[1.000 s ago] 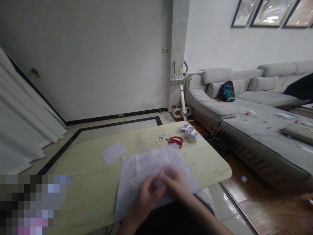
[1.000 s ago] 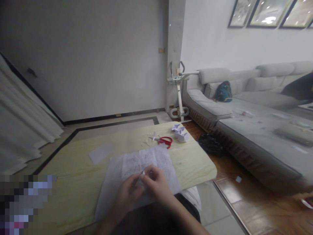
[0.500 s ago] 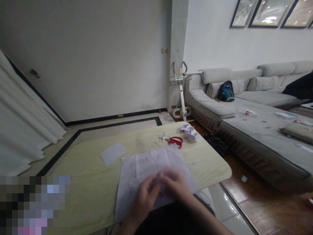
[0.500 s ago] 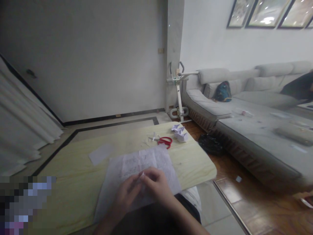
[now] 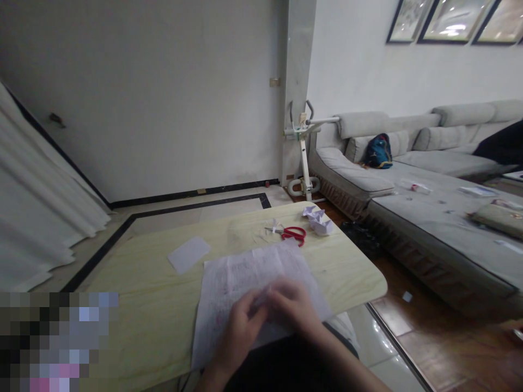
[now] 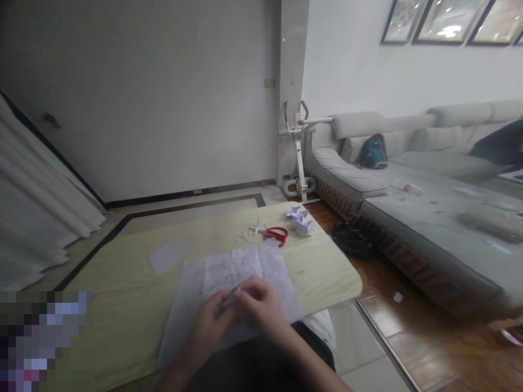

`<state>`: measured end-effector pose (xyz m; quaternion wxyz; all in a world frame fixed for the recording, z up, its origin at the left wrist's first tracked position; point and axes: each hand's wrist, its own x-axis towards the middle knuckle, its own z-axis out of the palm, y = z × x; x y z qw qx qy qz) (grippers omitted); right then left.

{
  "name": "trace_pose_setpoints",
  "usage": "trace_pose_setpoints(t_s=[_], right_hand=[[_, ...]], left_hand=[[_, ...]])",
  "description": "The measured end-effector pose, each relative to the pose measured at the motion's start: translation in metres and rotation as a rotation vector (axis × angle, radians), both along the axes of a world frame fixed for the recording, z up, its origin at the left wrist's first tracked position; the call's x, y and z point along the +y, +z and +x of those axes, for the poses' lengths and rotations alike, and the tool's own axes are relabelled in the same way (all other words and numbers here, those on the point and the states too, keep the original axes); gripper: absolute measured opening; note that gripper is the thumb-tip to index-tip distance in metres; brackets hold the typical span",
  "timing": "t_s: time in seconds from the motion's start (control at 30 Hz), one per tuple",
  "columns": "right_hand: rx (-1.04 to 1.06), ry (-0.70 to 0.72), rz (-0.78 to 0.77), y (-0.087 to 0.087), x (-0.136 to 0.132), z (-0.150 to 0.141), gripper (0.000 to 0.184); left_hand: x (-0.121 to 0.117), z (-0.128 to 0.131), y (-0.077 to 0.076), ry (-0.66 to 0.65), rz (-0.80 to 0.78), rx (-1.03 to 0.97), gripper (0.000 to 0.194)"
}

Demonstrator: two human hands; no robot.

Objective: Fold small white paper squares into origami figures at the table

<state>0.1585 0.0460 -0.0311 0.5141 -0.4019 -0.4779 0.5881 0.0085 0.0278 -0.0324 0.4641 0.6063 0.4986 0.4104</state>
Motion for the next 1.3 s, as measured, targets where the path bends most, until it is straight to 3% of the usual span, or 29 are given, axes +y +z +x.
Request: trace_pose_setpoints(t_s=[0.33,0.73,1.3], right_hand=[[-0.026,-0.034,-0.034,0.004,0.001,-0.001,0.028],[-0.017,-0.003,-0.046,0.004,-0.001,-0.001,0.041],[-0.037,-0.028,0.011,0.002,-0.001,0.001,0.037]], left_hand=[[-0.002,0.001,0.012,-0.057,0.001,0.039,0.03],[-0.002,0.0,0.005,-0.055,0.01,0.005,0.03],[-0.003,0.001,0.004,-0.016,-0.014,0.02,0.032]])
